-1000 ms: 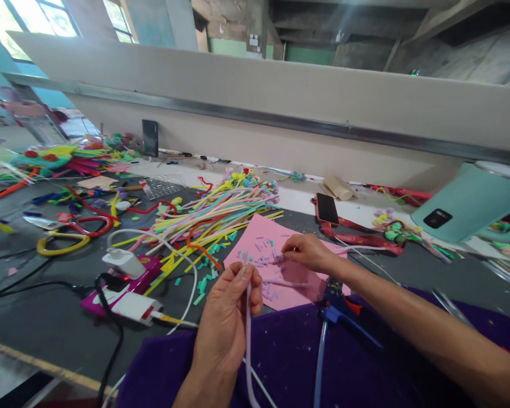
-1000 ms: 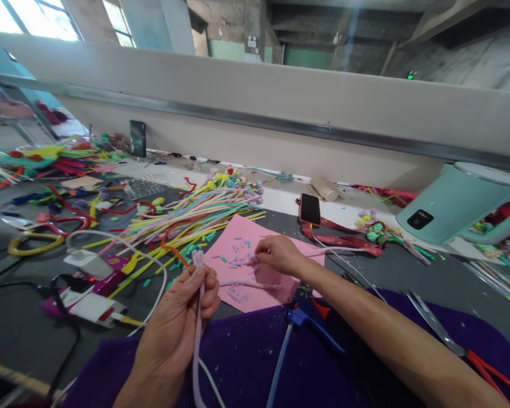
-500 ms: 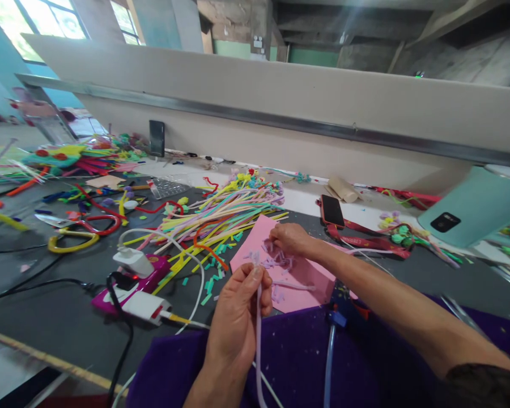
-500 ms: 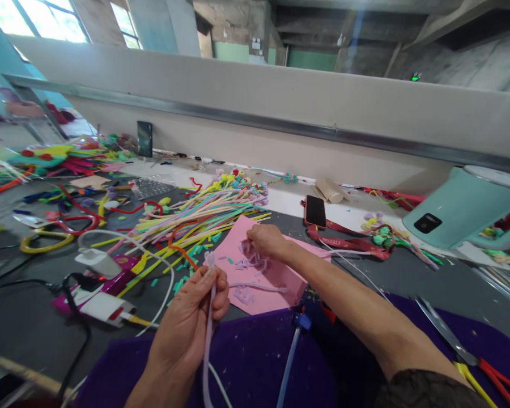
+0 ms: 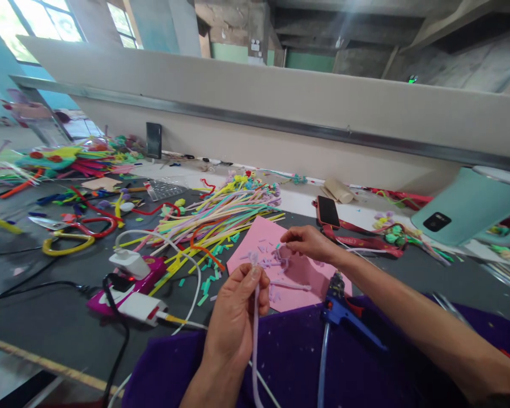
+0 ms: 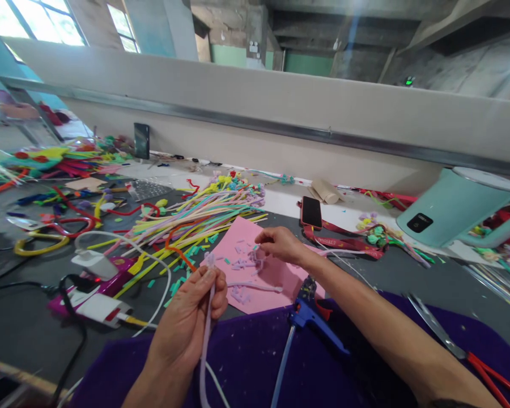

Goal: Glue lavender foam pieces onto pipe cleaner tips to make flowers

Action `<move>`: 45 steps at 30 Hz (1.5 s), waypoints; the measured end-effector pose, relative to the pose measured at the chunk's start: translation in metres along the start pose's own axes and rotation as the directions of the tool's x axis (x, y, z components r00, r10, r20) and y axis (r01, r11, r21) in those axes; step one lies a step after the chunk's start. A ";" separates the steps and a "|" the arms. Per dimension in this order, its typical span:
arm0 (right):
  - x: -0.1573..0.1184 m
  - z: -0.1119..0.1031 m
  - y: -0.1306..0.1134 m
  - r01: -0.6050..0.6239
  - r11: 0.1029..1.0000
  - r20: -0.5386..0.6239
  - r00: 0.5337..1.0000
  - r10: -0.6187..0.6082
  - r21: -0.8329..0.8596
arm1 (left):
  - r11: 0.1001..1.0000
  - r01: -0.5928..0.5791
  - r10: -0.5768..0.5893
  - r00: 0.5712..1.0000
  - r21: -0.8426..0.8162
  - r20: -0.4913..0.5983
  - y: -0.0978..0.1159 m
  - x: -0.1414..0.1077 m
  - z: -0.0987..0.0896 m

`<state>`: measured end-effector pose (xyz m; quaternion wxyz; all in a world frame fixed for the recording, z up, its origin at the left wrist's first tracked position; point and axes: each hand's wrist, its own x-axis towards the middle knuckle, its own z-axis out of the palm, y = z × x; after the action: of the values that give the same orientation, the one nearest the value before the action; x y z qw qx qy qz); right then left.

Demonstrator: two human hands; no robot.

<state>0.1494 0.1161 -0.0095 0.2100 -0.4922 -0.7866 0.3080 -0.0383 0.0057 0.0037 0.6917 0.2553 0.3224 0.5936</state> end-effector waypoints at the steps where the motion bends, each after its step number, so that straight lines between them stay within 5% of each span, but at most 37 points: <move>1: -0.006 0.001 -0.001 -0.005 0.997 0.001 1.000 0.005 0.074 | 1.000 0.002 -0.002 1.000 0.006 0.000 0.000 0.000 0.001; 12: -0.071 0.007 -0.051 -0.049 0.864 -0.009 0.998 0.061 0.500 | 0.987 0.086 -0.089 0.996 0.133 0.014 -0.017 0.000 0.005; 27: -0.091 0.010 -0.065 0.044 0.927 -0.077 0.997 -0.016 0.372 | 0.944 0.109 -0.139 0.987 0.312 0.076 -0.026 -0.003 0.010; 37: -0.088 0.016 -0.055 -0.060 0.682 0.093 0.996 -0.012 0.729 | 0.959 0.151 -0.183 0.976 0.240 0.115 -0.029 -0.004 0.011; 45: -0.082 0.025 -0.047 -0.107 0.552 0.115 0.993 0.021 0.827 | 0.961 0.136 -0.164 0.982 0.241 0.098 -0.029 -0.003 0.010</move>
<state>0.1380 0.0202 0.0023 0.3696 -0.3484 -0.5384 0.6724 -0.0122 -0.0014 -0.0109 0.7178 0.3437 0.3672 0.4815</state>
